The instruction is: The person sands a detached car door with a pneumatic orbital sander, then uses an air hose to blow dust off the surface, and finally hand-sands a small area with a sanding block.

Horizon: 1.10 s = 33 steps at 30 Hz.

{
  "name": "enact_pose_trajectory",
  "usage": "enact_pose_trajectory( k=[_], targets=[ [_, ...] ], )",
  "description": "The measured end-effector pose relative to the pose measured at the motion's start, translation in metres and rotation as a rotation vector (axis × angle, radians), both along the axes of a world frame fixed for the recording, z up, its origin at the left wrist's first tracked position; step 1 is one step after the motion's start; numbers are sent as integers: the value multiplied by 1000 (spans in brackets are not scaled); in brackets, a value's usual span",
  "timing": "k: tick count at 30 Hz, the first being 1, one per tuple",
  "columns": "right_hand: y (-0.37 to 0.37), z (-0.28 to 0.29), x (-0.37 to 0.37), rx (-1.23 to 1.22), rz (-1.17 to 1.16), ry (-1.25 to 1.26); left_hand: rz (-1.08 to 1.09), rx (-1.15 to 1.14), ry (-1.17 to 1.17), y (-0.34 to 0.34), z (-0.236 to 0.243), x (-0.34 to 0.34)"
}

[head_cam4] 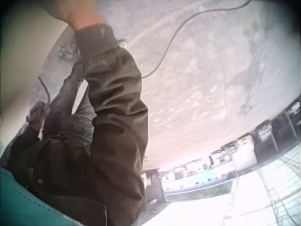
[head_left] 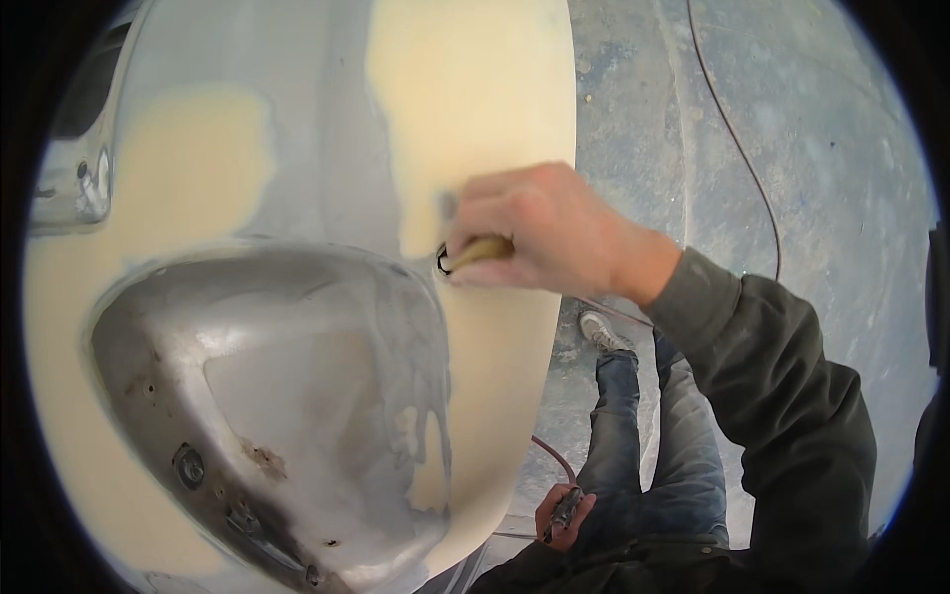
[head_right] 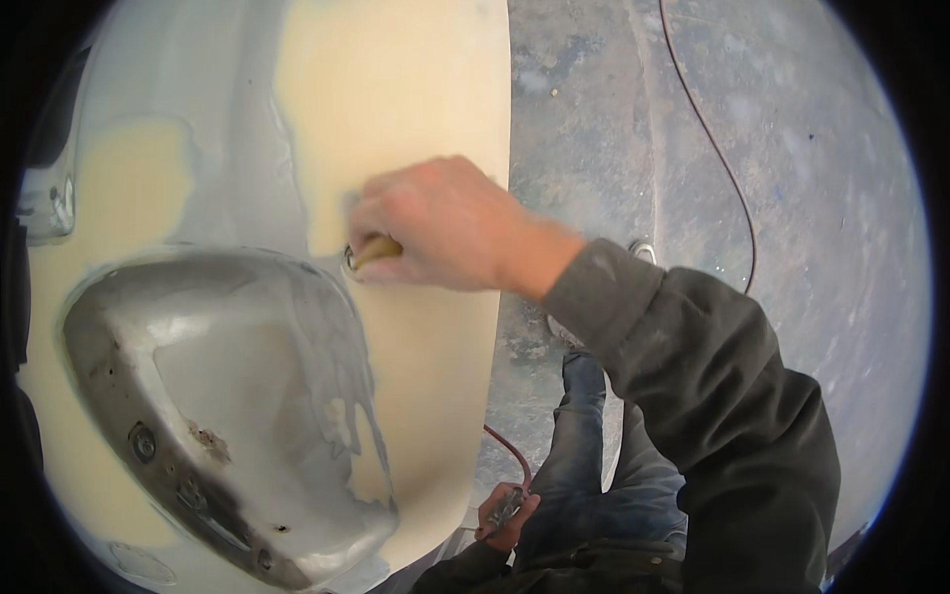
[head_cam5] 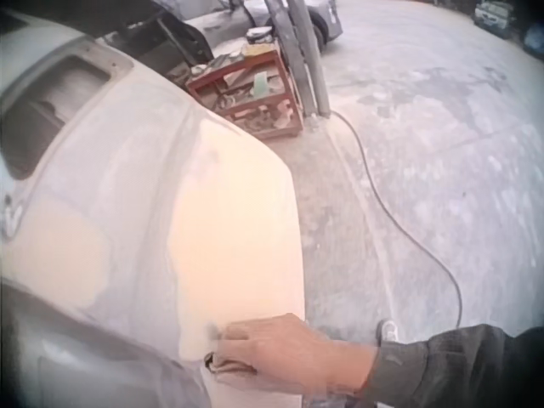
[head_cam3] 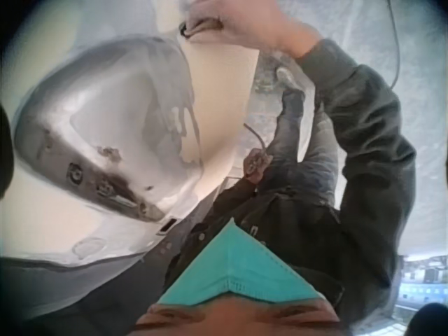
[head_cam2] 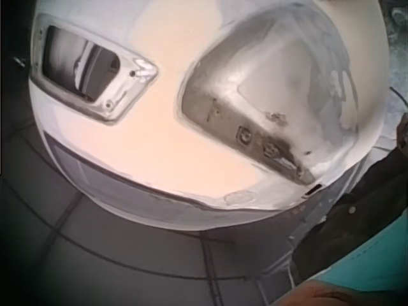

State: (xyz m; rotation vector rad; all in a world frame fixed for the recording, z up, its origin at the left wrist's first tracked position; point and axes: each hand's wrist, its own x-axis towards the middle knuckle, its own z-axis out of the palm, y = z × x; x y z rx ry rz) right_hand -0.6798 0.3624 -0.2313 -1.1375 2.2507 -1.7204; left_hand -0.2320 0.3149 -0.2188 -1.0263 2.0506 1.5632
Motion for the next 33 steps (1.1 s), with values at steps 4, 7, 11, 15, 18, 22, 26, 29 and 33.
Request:
enact_pose_trajectory(
  k=[4,7,11,15,18,22,26,29,33],
  targets=[
    [-4,-1,-6,97,-106,19,1,-9,2,-3,-2,5],
    [-8,-2,9,110,-194,-110,-6,-41,-17,-6,-1,3],
    [-9,5,3,204,-104,-70,22,6,21,-9,-3,7],
    [-13,19,-28,295,-8,257,10,28,-11,-10,-2,1],
    [-12,10,-21,241,-52,9,-3,6,-74,-12,-1,-3],
    [-8,0,-4,263,-106,-386,42,19,5,-13,-2,2],
    [-5,22,-22,373,45,-157,-28,36,2,-16,-2,1],
    [-8,22,-24,283,29,-103,-11,30,6,-10,1,0],
    [-5,7,2,233,-89,-647,-21,38,-20,-14,-2,-3]
  ],
)
